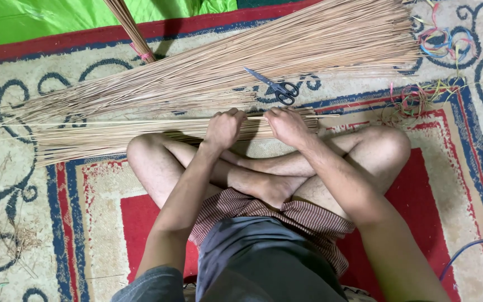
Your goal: Sorting, aligning, and bundling thin bamboo sticks while sitting on the floor.
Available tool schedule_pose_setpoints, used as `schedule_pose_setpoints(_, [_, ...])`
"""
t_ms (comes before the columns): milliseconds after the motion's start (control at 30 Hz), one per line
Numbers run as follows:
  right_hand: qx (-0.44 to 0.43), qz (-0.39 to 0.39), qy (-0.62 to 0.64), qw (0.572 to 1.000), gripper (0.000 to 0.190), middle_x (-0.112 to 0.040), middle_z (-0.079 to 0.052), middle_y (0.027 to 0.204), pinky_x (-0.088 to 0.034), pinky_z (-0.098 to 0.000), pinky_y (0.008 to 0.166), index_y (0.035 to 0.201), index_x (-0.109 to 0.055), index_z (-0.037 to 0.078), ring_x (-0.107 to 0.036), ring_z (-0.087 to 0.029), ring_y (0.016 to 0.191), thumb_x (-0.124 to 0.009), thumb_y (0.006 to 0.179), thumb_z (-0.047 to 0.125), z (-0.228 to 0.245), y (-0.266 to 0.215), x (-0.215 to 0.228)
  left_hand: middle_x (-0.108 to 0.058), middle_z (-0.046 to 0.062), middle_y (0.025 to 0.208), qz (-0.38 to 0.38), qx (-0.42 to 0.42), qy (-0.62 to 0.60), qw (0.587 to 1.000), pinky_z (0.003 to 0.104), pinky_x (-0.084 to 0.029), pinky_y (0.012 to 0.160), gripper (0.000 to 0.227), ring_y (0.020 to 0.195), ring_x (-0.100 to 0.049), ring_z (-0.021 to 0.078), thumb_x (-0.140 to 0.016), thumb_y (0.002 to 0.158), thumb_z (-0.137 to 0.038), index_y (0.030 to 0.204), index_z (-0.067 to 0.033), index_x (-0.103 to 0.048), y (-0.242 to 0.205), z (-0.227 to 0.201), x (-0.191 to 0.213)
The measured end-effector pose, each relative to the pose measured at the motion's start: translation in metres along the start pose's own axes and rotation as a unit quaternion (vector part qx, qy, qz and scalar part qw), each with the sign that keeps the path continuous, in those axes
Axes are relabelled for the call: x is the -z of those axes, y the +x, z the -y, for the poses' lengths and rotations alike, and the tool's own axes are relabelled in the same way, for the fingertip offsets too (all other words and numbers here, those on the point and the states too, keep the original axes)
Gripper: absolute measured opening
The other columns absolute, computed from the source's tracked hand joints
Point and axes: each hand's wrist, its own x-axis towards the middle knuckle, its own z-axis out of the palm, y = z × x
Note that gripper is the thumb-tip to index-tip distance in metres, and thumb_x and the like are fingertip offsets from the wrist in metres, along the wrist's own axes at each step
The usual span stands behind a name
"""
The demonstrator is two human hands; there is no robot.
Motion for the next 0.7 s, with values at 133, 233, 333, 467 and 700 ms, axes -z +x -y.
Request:
schedule_pose_setpoints(133, [-0.03,0.032,0.04,0.998,0.014,-0.068,-0.012,0.089,-0.055,-0.0458,0.077,0.097,-0.067,0.009,-0.072,-0.038,0.088,-0.058,0.099,0.019,-0.032,-0.019,0.027,-0.068,0.005,0.104,0.012,0.027,0.009,1.0,0.051,-0.059,0.089,0.021,0.093,-0.076,0.0381,-0.051,0.101,-0.026,0.114,-0.019,-0.065,0.0,0.036,-0.02])
schedule_pose_setpoints(233, [-0.066,0.078,0.066,0.993,0.016,-0.07,-0.016,0.091,-0.056,-0.0477,0.079,0.102,-0.07,0.008,-0.072,-0.041,0.092,-0.057,0.099,0.017,-0.065,-0.038,0.048,-0.068,0.004,0.101,0.009,0.063,0.023,0.998,0.05,-0.061,0.085,0.02,0.087,-0.076,0.0386,-0.05,0.1,-0.023,0.112,-0.0203,-0.067,-0.004,0.058,-0.03])
schedule_pose_setpoints(333, [-0.14,0.122,0.189,0.964,0.019,-0.072,-0.026,0.094,-0.054,-0.056,0.083,0.103,-0.073,0.001,-0.068,-0.052,0.097,-0.057,0.099,0.009,-0.06,-0.042,0.102,-0.069,0.005,0.101,0.022,0.085,0.017,0.996,0.05,-0.061,0.083,0.02,0.088,-0.076,0.0397,-0.052,0.1,-0.024,0.111,-0.0209,-0.068,-0.005,0.061,-0.028])
schedule_pose_setpoints(467, [-0.313,0.061,0.37,0.873,0.022,-0.076,-0.022,0.099,-0.058,-0.0409,0.076,0.109,-0.076,0.001,-0.072,-0.027,0.092,-0.073,0.089,0.009,-0.071,-0.05,0.109,-0.071,0.009,0.101,0.051,0.081,-0.021,0.995,0.051,-0.061,0.085,0.024,0.092,-0.075,0.0401,-0.05,0.102,-0.028,0.112,-0.0174,-0.069,0.002,0.053,-0.02])
schedule_pose_setpoints(700, [-0.485,0.066,0.466,0.737,0.028,-0.075,-0.021,0.101,-0.062,-0.025,0.065,0.116,-0.074,0.001,-0.073,-0.016,0.076,-0.067,0.09,0.003,-0.089,-0.065,0.079,-0.069,0.012,0.105,0.082,0.095,-0.029,0.992,0.052,-0.061,0.087,0.026,0.097,-0.074,0.0415,-0.049,0.104,-0.027,0.113,-0.0153,-0.07,0.006,0.047,-0.029])
